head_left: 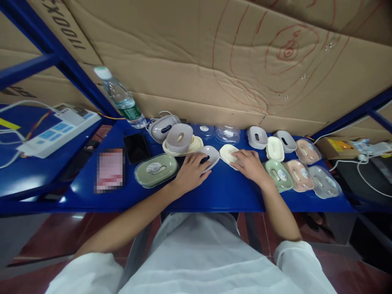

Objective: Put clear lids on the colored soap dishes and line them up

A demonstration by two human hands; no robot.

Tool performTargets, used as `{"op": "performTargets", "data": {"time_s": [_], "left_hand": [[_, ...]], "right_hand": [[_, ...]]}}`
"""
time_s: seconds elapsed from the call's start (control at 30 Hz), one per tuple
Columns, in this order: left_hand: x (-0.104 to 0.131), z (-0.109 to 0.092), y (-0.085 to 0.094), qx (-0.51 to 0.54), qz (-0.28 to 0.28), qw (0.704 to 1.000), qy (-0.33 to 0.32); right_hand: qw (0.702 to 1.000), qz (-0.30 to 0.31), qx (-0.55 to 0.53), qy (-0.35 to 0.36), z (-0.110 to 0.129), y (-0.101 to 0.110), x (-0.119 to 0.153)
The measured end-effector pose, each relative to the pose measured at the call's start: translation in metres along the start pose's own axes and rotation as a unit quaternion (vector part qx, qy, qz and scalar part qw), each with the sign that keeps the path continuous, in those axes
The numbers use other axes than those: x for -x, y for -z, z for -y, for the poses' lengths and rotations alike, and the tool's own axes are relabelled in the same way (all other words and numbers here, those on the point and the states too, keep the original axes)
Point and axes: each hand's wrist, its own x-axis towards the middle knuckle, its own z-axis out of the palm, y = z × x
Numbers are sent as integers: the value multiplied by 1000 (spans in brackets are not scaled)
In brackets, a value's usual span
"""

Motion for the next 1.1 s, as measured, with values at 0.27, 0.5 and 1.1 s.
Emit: {"op": "performTargets", "data": {"time_s": [0.27, 0.5, 1.1], "left_hand": [[2, 3, -1, 51, -120, 990, -51], [-3, 6, -7, 83, -148, 984, -47], [-28, 4, -26, 19, 28, 993, -113]], "right_hand": [[993, 20, -64, 94, -4, -6, -4], [990, -93, -99, 38, 2, 9, -4], [995, 22, -26, 93, -13, -16, -5]]}}
